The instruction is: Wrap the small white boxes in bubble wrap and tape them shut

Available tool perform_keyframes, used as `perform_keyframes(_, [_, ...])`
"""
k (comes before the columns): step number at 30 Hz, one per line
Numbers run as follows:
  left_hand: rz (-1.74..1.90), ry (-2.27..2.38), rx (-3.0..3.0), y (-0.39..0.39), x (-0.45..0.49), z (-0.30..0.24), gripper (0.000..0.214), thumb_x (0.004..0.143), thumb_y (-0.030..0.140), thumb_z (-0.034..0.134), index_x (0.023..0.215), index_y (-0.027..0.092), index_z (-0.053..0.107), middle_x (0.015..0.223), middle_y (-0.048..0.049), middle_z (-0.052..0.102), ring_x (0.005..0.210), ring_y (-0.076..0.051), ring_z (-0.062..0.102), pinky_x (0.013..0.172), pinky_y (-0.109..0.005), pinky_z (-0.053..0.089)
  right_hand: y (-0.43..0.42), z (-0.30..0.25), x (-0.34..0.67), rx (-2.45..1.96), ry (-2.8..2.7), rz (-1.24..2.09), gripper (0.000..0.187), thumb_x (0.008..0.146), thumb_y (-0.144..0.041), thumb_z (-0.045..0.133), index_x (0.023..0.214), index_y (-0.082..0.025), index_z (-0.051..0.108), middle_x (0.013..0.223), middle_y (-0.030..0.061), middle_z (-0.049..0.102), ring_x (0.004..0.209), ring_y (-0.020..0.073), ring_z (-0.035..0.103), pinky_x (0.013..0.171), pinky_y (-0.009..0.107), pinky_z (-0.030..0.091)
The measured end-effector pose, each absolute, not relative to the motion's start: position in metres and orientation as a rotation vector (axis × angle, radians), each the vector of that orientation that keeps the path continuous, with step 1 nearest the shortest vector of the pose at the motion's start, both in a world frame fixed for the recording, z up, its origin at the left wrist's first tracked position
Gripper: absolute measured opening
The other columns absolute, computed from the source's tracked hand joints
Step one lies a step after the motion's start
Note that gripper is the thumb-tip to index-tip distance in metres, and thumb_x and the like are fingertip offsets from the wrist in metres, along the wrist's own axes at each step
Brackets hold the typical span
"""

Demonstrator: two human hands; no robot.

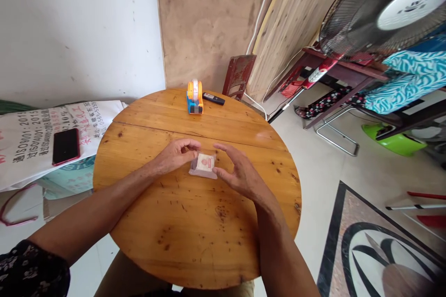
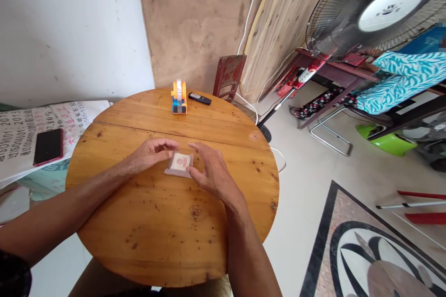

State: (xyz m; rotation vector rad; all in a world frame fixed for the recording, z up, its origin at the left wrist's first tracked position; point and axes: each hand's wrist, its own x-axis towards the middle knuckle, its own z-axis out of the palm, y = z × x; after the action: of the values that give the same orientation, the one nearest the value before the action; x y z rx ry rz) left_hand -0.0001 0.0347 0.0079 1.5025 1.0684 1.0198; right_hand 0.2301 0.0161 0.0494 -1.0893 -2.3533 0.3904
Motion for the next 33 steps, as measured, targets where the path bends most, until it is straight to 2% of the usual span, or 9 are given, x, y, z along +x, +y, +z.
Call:
perform_keyframes(4, [1.062, 1.084, 1.518, 0.037, -0.002, 0.008, 0.037, 0.075, 0.038, 0.066, 0.102, 0.014, 0.069, 0.102, -0.0095, 0.071, 0.092, -0.022, 0.064, 0.084, -0.036, 0.049, 0.016, 0.052, 0.227, -1.022, -2.334, 0.417, 0.031, 0.084, -0.020, 0.059, 0.114, -0.025, 0.062, 0.129, 0.0089, 0.064, 0.121, 0.0250, 0.059, 0.103, 0.046, 0.043])
perform_keyframes(7, [1.057, 1.082, 1.515, 0.036, -0.002, 0.009, 0.038, 0.076, 0.038, 0.065, 0.104, 0.013, 0.068, 0.106, -0.0111, 0.070, 0.095, -0.023, 0.064, 0.086, -0.037, 0.049, 0.016, 0.052, 0.226, -1.019, -2.322, 0.423, 0.024, 0.084, -0.020, 0.060, 0.107, -0.024, 0.065, 0.127, 0.0089, 0.065, 0.119, 0.0248, 0.059, 0.102, 0.046, 0.042])
perform_keyframes(10, [1.000, 1.060, 1.515, 0.035, -0.001, 0.009, 0.041, 0.076, 0.036, 0.066, 0.109, 0.013, 0.067, 0.112, -0.0119, 0.069, 0.099, -0.024, 0.064, 0.088, -0.037, 0.048, 0.016, 0.053, 0.228, -1.017, -2.338, 0.442, 0.029, 0.083, -0.023, 0.063, 0.112, -0.025, 0.063, 0.126, 0.0090, 0.065, 0.119, 0.0256, 0.059, 0.102, 0.046, 0.042])
perform_keyframes(13, [0.975, 1.019, 1.505, 0.034, 0.000, 0.007, 0.043, 0.075, 0.034, 0.069, 0.113, 0.014, 0.066, 0.116, -0.0120, 0.068, 0.102, -0.024, 0.063, 0.088, -0.037, 0.048, 0.017, 0.050, 0.229, -1.034, -2.370, 0.438, 0.044, 0.082, -0.030, 0.067, 0.124, -0.026, 0.056, 0.127, 0.0095, 0.063, 0.119, 0.0270, 0.058, 0.101, 0.046, 0.043])
perform_keyframes(16, [0.966, 0.980, 1.474, 0.034, 0.002, 0.005, 0.046, 0.075, 0.033, 0.069, 0.117, 0.014, 0.064, 0.115, -0.0117, 0.067, 0.096, -0.022, 0.064, 0.084, -0.034, 0.050, 0.018, 0.042, 0.228, -1.046, -2.403, 0.400, 0.051, 0.082, -0.031, 0.066, 0.131, -0.025, 0.050, 0.124, 0.0102, 0.064, 0.115, 0.0276, 0.060, 0.098, 0.046, 0.045])
perform_keyframes(23, [0.950, 0.902, 1.414, 0.036, 0.006, 0.004, 0.046, 0.074, 0.030, 0.070, 0.115, 0.013, 0.062, 0.097, -0.0064, 0.066, 0.081, -0.016, 0.062, 0.074, -0.029, 0.050, 0.020, 0.037, 0.221, -1.039, -2.417, 0.398, 0.048, 0.081, -0.028, 0.067, 0.127, -0.023, 0.053, 0.111, 0.0088, 0.069, 0.103, 0.0265, 0.064, 0.090, 0.043, 0.047])
perform_keyframes(26, [0.968, 0.895, 1.387, 0.037, 0.006, 0.004, 0.044, 0.073, 0.028, 0.071, 0.113, 0.013, 0.062, 0.095, -0.0050, 0.066, 0.081, -0.015, 0.062, 0.075, -0.029, 0.050, 0.019, 0.045, 0.224, -0.983, -2.398, 0.421, 0.044, 0.082, -0.029, 0.069, 0.124, -0.023, 0.056, 0.117, 0.0098, 0.067, 0.109, 0.0266, 0.063, 0.094, 0.044, 0.047])
perform_keyframes(29, [0.966, 0.899, 1.369, 0.037, 0.006, 0.005, 0.043, 0.072, 0.026, 0.071, 0.113, 0.013, 0.062, 0.094, -0.0044, 0.066, 0.081, -0.014, 0.062, 0.078, -0.029, 0.050, 0.019, 0.050, 0.229, -0.973, -2.324, 0.446, 0.031, 0.085, -0.026, 0.065, 0.115, -0.025, 0.062, 0.130, 0.0101, 0.061, 0.121, 0.0254, 0.057, 0.101, 0.045, 0.044])
perform_keyframes(33, [0.944, 0.896, 1.359, 0.036, 0.005, 0.007, 0.043, 0.071, 0.027, 0.073, 0.112, 0.013, 0.063, 0.097, -0.0057, 0.067, 0.084, -0.015, 0.063, 0.080, -0.030, 0.049, 0.019, 0.048, 0.230, -0.972, -2.308, 0.440, 0.024, 0.085, -0.016, 0.058, 0.106, -0.025, 0.067, 0.128, 0.0090, 0.063, 0.120, 0.0239, 0.058, 0.101, 0.045, 0.045])
